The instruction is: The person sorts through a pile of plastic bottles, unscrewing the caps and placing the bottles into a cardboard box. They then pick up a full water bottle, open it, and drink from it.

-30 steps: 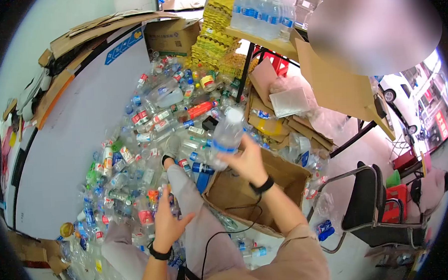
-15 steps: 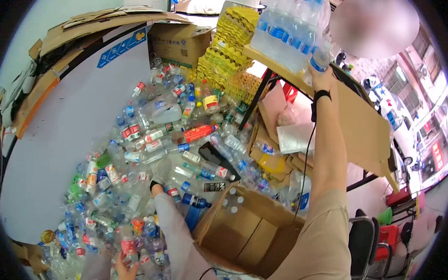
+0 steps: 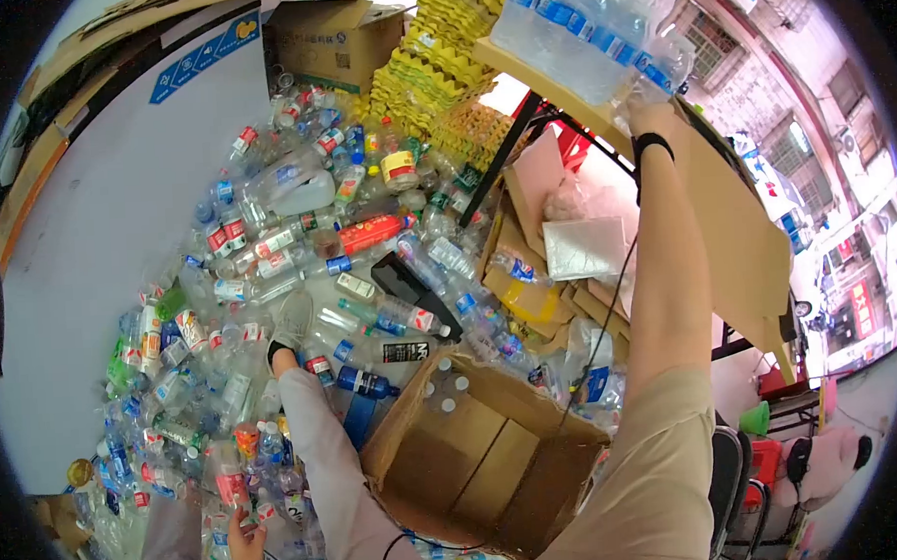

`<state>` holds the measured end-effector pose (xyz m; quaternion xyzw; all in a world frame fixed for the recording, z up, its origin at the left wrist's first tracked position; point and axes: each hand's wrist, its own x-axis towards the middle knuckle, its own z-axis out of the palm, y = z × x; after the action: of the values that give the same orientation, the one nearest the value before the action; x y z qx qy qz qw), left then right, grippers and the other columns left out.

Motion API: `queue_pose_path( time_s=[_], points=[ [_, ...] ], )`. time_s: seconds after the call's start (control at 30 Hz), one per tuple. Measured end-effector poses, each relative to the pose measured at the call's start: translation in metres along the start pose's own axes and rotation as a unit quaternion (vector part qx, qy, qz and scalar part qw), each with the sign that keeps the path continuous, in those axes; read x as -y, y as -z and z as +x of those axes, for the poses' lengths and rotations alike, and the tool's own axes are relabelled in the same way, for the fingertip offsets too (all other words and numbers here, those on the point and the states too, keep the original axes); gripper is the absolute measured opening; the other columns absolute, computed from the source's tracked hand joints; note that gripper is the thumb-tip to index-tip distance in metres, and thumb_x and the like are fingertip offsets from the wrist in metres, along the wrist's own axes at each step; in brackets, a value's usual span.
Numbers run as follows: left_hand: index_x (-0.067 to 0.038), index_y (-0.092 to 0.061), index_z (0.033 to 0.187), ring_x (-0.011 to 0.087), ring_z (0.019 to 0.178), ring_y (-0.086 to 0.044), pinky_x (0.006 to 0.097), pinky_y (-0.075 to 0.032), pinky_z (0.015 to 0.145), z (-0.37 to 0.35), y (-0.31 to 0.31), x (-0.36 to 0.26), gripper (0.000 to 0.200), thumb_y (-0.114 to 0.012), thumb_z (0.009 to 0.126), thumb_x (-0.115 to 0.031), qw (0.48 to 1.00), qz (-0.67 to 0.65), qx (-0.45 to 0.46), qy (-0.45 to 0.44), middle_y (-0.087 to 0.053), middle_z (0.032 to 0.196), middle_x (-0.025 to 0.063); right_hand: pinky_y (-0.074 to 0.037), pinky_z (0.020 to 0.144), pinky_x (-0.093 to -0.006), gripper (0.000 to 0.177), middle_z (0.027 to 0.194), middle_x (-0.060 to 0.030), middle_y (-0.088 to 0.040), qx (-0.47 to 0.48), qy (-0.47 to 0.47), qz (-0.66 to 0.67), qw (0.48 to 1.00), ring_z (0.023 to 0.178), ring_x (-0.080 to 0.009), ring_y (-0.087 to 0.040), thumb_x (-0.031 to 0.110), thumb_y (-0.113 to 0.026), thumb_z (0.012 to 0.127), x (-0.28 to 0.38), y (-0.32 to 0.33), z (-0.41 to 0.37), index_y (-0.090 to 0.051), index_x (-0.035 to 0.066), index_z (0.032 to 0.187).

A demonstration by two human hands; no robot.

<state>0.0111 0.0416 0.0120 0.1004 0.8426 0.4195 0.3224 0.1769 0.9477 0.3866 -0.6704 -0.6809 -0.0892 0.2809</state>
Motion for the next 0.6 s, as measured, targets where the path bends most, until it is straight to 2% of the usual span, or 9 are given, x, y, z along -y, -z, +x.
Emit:
queue_pose_path(
  time_s=[0.03, 0.13, 0.2, 0.3, 0.37, 0.43, 0.5, 0.57, 0.6],
  points=[
    [0.0, -0.035, 0.142, 0.0245, 0.101, -0.061, 0.0362, -0.05, 0.08, -0.001, -0.002, -0.011, 0.07, -0.069, 0.083, -0.011, 1.0, -0.009, -0.003, 0.01, -0.052, 0.132, 0.0163, -0.05, 0.092, -0.0449, 0.067, 0.113, -0.0315, -0.062, -0.027, 0.017, 0.027, 0.999, 0.109, -0.0406, -0.062, 0.049, -0.069, 0.076, -0.001, -0.003, -0.005, -0.063, -0.01, 0.107],
    [0.0, -0.036, 0.142, 0.0227, 0.1, -0.06, 0.0344, -0.051, 0.082, -0.001, 0.001, -0.017, 0.066, -0.068, 0.084, -0.008, 1.0, -0.023, 0.002, 0.006, -0.052, 0.132, 0.016, -0.049, 0.093, -0.0448, 0.068, 0.115, -0.0304, -0.062, -0.005, 0.034, -0.008, 0.999, 0.109, -0.0395, -0.062, 0.048, -0.067, 0.077, -0.005, -0.012, -0.002, -0.06, -0.006, 0.118],
    [0.0, -0.036, 0.142, 0.0214, 0.099, -0.06, 0.0332, -0.051, 0.084, -0.007, -0.007, -0.002, 0.065, -0.067, 0.085, -0.007, 0.998, -0.047, 0.006, -0.03, -0.052, 0.131, 0.0156, -0.046, 0.096, -0.0417, 0.065, 0.126, -0.0234, -0.059, -0.008, 0.206, 0.016, 0.978, 0.114, -0.0366, -0.059, 0.048, -0.061, 0.085, 0.022, 0.028, -0.057, -0.056, -0.004, 0.124],
    [0.0, -0.042, 0.138, 0.0191, 0.094, -0.061, 0.0329, -0.051, 0.083, -0.016, -0.006, 0.004, 0.061, -0.069, 0.084, -0.009, 0.999, -0.024, -0.019, -0.022, -0.057, 0.127, 0.0126, -0.043, 0.101, -0.0402, 0.059, 0.132, -0.0203, -0.054, 0.01, 0.245, 0.188, 0.951, 0.12, -0.0327, -0.054, 0.04, -0.056, 0.091, -0.015, 0.007, -0.079, -0.047, -0.002, 0.132],
    [-0.003, -0.045, 0.135, 0.0224, 0.094, -0.064, 0.0338, -0.052, 0.081, -0.025, -0.005, -0.006, 0.058, -0.07, 0.084, -0.013, 0.995, 0.0, -0.068, -0.078, -0.059, 0.124, 0.0135, -0.041, 0.105, -0.0392, 0.056, 0.137, -0.0183, -0.05, 0.079, 0.196, 0.36, 0.909, 0.124, -0.0301, -0.051, 0.036, -0.052, 0.096, -0.026, 0.006, -0.125, -0.042, 0.0, 0.138],
    [-0.002, -0.046, 0.134, 0.0225, 0.097, -0.065, 0.0331, -0.052, 0.079, -0.029, 0.002, -0.009, 0.057, -0.07, 0.084, -0.015, 0.996, -0.011, -0.079, -0.049, -0.06, 0.123, 0.0133, -0.038, 0.108, -0.0382, 0.054, 0.141, -0.0162, -0.047, 0.18, 0.154, 0.491, 0.838, 0.128, -0.0275, -0.048, 0.031, -0.049, 0.1, -0.023, 0.017, -0.201, -0.036, 0.001, 0.144],
    [-0.003, -0.052, 0.129, 0.0221, 0.095, -0.066, 0.032, -0.051, 0.076, -0.033, 0.013, -0.012, 0.049, -0.07, 0.085, -0.016, 0.993, -0.017, -0.106, -0.054, -0.061, 0.12, 0.0134, -0.039, 0.108, -0.0432, 0.053, 0.141, -0.0152, -0.048, 0.358, 0.147, 0.593, 0.707, 0.132, -0.0286, -0.045, 0.032, -0.048, 0.101, -0.02, 0.04, -0.312, -0.038, 0.002, 0.144],
    [-0.003, -0.056, 0.123, 0.0224, 0.093, -0.067, 0.0321, -0.051, 0.074, -0.034, 0.032, -0.021, 0.043, -0.07, 0.085, -0.016, 0.99, -0.014, -0.13, -0.053, -0.063, 0.115, 0.0138, -0.038, 0.108, -0.0429, 0.049, 0.142, -0.0151, -0.047, 0.457, 0.042, 0.643, 0.613, 0.13, -0.0284, -0.047, 0.033, -0.047, 0.101, -0.01, 0.058, -0.411, -0.044, 0.003, 0.14],
    [-0.003, -0.06, 0.118, 0.0227, 0.091, -0.067, 0.0321, -0.051, 0.072, -0.031, 0.044, -0.026, 0.037, -0.07, 0.084, -0.015, 0.988, -0.013, -0.141, -0.066, -0.064, 0.11, 0.0141, -0.04, 0.106, -0.0414, 0.046, 0.139, -0.0146, -0.05, 0.519, -0.05, 0.671, 0.527, 0.126, -0.0271, -0.05, 0.033, -0.048, 0.101, -0.006, 0.061, -0.454, -0.047, 0.004, 0.137]
  ],
)
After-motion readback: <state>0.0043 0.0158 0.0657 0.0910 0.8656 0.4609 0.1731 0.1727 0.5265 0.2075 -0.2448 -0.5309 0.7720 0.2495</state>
